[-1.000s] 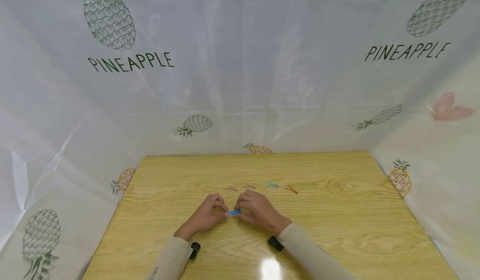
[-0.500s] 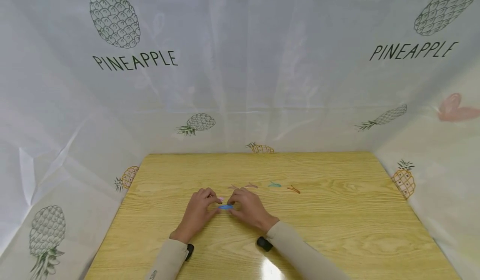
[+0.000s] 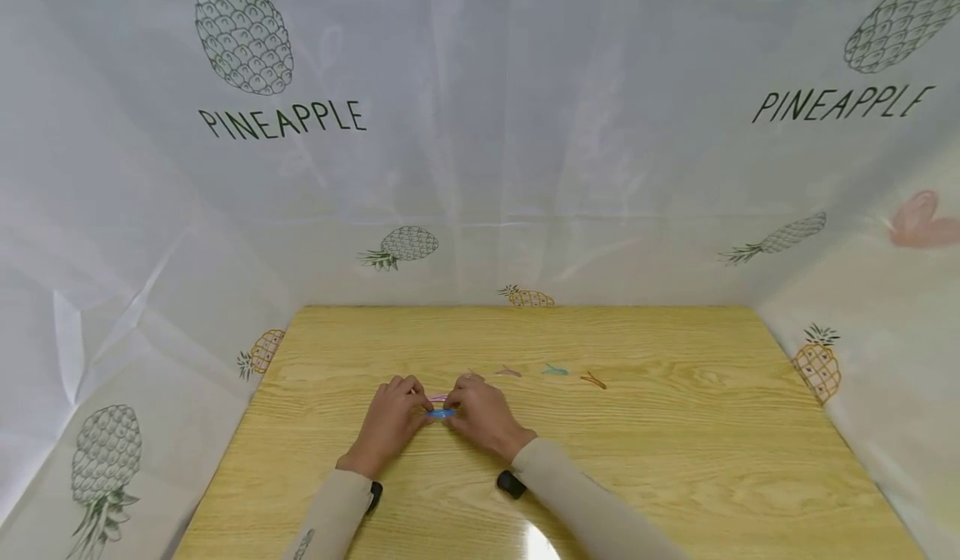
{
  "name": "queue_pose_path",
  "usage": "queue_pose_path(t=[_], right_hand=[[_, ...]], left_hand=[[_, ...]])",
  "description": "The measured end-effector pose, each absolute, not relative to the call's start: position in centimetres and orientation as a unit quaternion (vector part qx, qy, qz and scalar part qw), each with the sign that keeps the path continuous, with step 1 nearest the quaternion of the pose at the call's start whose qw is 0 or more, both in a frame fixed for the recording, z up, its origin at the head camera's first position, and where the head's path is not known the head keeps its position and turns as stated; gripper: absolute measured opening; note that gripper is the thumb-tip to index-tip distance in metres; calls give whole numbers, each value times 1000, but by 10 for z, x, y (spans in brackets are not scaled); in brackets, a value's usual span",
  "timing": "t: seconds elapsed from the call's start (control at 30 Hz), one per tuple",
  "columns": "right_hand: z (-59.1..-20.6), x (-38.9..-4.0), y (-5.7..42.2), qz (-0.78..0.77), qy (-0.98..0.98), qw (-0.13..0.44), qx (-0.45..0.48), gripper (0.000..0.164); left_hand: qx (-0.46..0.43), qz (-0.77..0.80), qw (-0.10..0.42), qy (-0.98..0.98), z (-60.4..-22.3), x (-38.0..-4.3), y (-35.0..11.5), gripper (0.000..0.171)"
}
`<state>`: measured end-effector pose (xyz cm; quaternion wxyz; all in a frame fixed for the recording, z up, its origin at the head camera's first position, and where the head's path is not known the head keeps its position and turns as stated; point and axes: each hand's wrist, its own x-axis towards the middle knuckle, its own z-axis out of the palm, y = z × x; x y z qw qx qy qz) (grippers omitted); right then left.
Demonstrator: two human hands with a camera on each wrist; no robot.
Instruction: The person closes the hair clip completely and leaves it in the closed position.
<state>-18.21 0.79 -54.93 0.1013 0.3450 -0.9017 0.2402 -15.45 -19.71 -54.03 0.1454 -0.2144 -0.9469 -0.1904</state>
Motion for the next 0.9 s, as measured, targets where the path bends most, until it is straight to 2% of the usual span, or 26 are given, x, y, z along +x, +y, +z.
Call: queue_pose_path(t=[0.4,0.57,0.9], right_hand=[[-552,-183,1,202,-916,82,337,10],[-550,-183,-1,199,-922,62,328,10],[-548,-182,-3,183,-927,61,323,11]], left_hand=[[-203,-169,102,-959,-540,-157,-194,14],[-202,-174,101,-958,-538,-157,-193,14],[-204,-180,105,-957,-535,-157,-191,15]])
